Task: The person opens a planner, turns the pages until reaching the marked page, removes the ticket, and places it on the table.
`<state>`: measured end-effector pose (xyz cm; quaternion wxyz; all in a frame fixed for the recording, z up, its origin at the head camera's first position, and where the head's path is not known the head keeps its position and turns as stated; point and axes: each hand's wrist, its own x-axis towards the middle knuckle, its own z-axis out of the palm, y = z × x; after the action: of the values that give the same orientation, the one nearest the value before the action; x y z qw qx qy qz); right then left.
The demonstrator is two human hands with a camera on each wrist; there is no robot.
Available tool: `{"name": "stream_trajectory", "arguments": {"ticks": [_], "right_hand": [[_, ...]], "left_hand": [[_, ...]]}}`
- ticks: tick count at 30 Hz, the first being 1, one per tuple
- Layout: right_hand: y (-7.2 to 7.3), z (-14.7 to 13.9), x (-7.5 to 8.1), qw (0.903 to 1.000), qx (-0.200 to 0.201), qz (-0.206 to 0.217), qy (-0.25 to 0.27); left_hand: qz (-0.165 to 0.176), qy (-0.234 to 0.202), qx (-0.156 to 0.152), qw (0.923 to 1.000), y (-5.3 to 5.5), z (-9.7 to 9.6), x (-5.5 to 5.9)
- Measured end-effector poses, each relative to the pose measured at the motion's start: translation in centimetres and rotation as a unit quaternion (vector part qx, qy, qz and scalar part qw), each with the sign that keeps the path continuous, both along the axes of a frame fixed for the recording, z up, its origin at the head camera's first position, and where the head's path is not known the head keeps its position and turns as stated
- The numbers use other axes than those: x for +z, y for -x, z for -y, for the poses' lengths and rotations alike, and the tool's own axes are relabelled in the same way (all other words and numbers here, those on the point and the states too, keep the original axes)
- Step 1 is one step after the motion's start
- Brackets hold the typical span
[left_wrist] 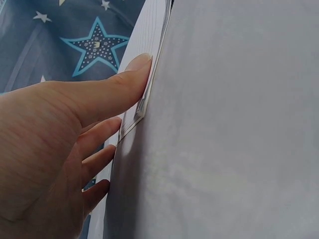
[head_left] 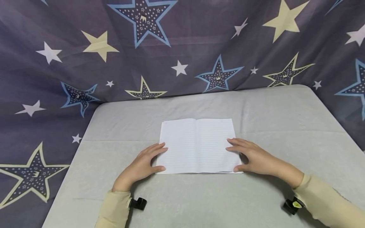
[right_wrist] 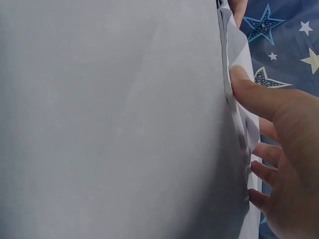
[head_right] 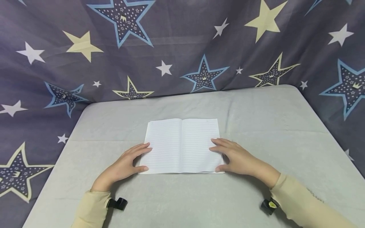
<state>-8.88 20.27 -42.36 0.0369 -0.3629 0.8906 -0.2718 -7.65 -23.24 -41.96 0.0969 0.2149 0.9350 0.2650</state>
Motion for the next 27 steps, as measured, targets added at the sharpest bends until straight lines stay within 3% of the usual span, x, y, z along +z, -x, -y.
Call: {"name": "stream_trajectory", "arguments": {"ticks": [8, 15, 19, 22, 27], "right_hand": [[0.0, 0.3, 0.0, 0.9999, -0.013, -0.001, -0.008], [-0.3, 1.0, 0.2, 0.9935, -0.101, 0.049, 0.016], [-0.4, 1.6, 0.9, 0.9891, -0.127, 0.064, 0.037], [-0.6, 2.1, 1.6, 0.9887, -0.126, 0.059, 0.056], [-0.9, 3.5, 2.4, 0.9885, -0.09, 0.056, 0.108]], "left_hand": [[0.0, 0.002, 0.0, 1.0, 0.0, 0.1, -0.1], [0.002, 0.0, -0.002, 1.0, -0.1, 0.0, -0.1], [-0.002, 0.001, -0.002, 1.0, -0.1, 0.1, -0.2], [-0.004, 0.002, -0.001, 1.0, -0.1, 0.1, -0.2], [-0.003, 0.001, 0.0, 1.0, 0.0, 0.1, -0.1]]}}
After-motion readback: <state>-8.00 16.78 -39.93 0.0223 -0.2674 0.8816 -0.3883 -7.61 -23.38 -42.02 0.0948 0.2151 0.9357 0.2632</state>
